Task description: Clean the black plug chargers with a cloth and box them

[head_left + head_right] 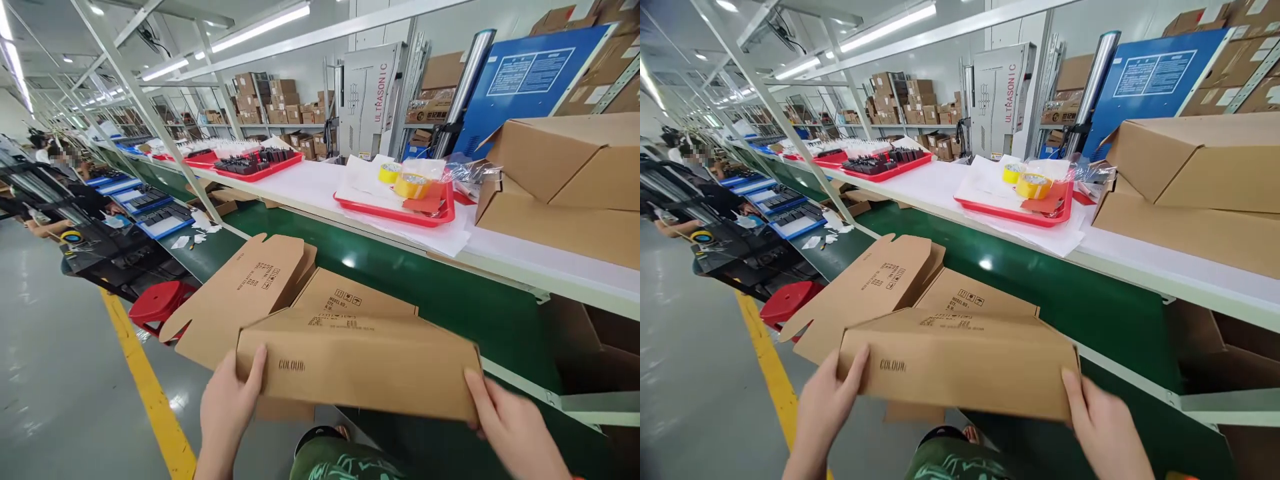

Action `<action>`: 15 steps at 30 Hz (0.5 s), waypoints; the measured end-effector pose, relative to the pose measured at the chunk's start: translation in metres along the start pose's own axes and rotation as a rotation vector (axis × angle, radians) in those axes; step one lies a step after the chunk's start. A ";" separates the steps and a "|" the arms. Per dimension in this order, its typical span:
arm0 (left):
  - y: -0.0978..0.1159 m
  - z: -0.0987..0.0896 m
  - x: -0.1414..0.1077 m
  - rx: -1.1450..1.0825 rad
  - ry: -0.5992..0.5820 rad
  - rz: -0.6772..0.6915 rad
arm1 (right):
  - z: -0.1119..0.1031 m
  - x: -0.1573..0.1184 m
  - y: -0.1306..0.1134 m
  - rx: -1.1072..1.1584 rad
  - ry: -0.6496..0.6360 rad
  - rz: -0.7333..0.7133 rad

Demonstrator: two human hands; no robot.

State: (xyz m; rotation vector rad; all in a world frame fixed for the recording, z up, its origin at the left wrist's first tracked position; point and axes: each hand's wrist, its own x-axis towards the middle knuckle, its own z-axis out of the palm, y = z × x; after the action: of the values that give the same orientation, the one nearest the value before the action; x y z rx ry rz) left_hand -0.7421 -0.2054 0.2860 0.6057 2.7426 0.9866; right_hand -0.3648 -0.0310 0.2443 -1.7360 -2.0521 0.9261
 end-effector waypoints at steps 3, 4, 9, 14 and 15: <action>0.038 -0.006 0.036 0.125 -0.020 0.007 | -0.030 0.042 -0.046 -0.282 0.018 -0.021; 0.050 -0.003 0.047 0.140 -0.022 0.008 | -0.032 0.053 -0.061 -0.328 0.049 -0.014; 0.081 0.013 0.086 0.070 -0.038 0.018 | -0.007 0.082 -0.134 -0.519 0.105 -0.622; 0.054 0.017 0.087 -0.136 -0.043 -0.022 | 0.013 0.110 -0.182 -0.623 -0.278 -0.919; 0.042 0.022 0.081 -0.193 -0.050 -0.040 | 0.013 0.113 -0.185 -0.617 -0.279 -0.908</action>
State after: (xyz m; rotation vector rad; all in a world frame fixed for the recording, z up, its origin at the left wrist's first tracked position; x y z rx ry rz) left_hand -0.7953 -0.1290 0.2945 0.5332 2.5664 1.1914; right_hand -0.5398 0.0619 0.3326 -0.6420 -3.0790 0.2496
